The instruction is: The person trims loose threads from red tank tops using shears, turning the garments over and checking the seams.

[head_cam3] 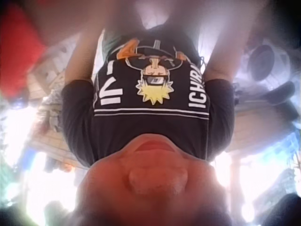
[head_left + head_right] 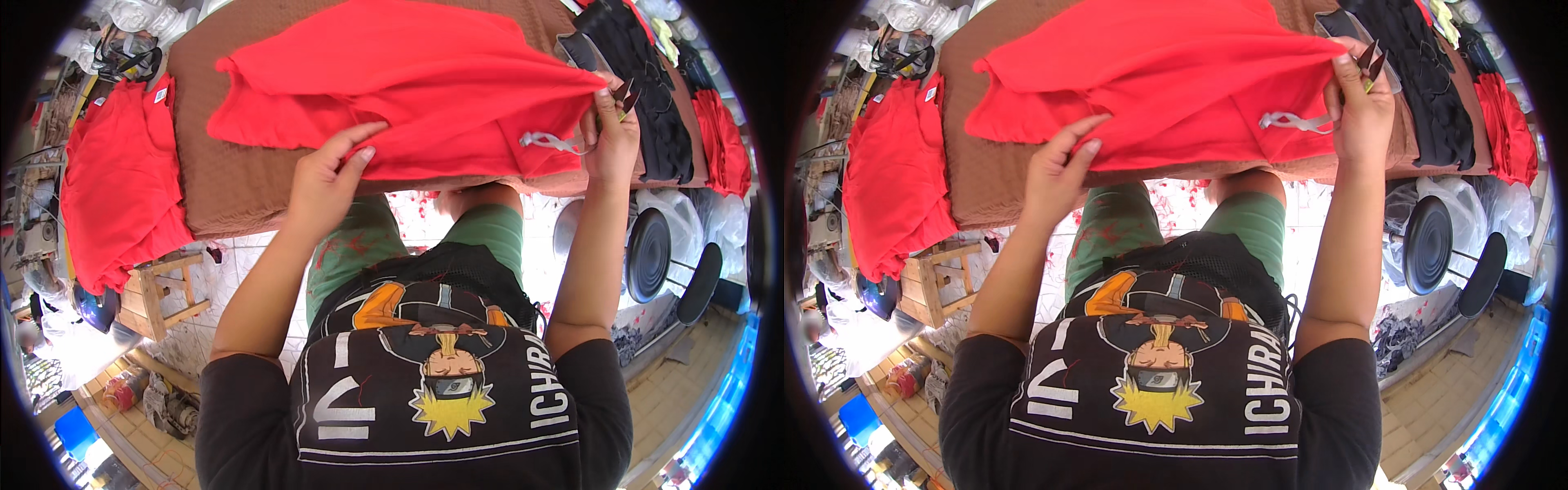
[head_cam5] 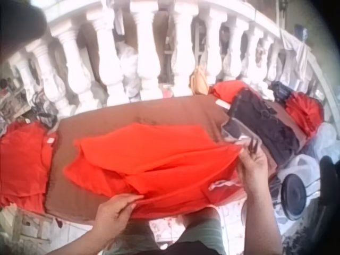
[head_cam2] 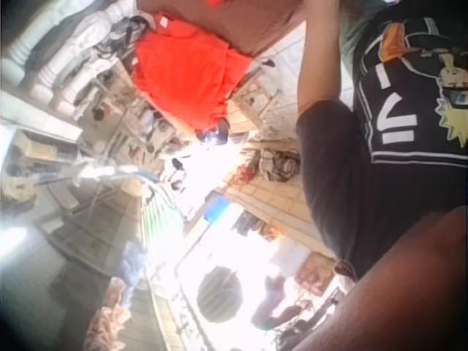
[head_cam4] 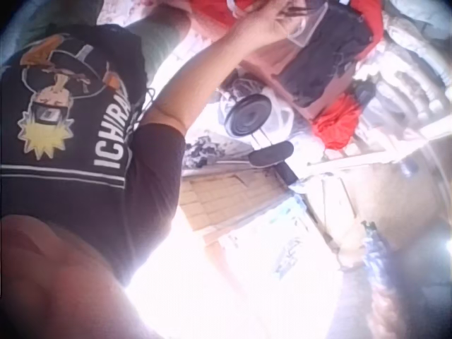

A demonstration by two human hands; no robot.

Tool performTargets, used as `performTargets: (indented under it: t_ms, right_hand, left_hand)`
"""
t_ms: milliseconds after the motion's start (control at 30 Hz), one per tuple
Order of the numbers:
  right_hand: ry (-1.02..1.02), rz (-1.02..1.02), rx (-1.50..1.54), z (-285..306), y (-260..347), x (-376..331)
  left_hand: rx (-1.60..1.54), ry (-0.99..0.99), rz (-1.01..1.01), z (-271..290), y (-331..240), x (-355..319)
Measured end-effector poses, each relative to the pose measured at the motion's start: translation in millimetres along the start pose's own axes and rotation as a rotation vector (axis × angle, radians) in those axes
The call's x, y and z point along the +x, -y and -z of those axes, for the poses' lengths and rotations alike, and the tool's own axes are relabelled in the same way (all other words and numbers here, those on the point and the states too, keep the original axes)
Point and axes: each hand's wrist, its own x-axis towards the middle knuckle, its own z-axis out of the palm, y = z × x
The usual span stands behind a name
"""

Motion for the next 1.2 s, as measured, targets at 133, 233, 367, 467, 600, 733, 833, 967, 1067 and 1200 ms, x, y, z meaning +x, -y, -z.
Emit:
performTargets:
  t_ms: [133,233,367,467,600,733,833,967,1067,1200]
  right_hand:
    - [-0.193,-0.121,0.02,-6,-9,13]
    - [-0.283,-0.193,-0.041,3,-28,18]
    - [-0.281,-0.185,-0.023,-8,-27,13]
    - [-0.252,-0.193,-0.087,-1,-26,11]
    - [-0.261,-0.188,-0.088,-3,-28,12]
    - [-0.189,-0.132,-0.131,-8,-28,17]
    - [-0.128,-0.126,-0.113,-15,-27,25]
    - [-0.043,-0.163,-0.104,-31,-36,30]
    - [-0.016,-0.181,-0.14,-35,-37,31]
    - [-0.029,-0.218,-0.198,-41,-21,26]
  left_hand:
    - [-0.418,0.151,0.065,18,-16,-7]
    - [-0.458,0.204,0.148,24,-24,-11]
    - [-0.537,0.205,0.145,25,-18,-13]
    - [-0.564,0.214,0.138,25,-16,-14]
    - [-0.468,0.194,0.165,21,-19,-13]
    - [-0.122,0.319,0.244,21,-28,-4]
    - [-0.448,0.045,0.214,30,-26,13]
    - [-0.694,-0.215,0.251,41,-11,36]
    - [-0.696,-0.217,0.288,40,-4,36]
    - [-0.603,-0.139,0.288,42,-5,35]
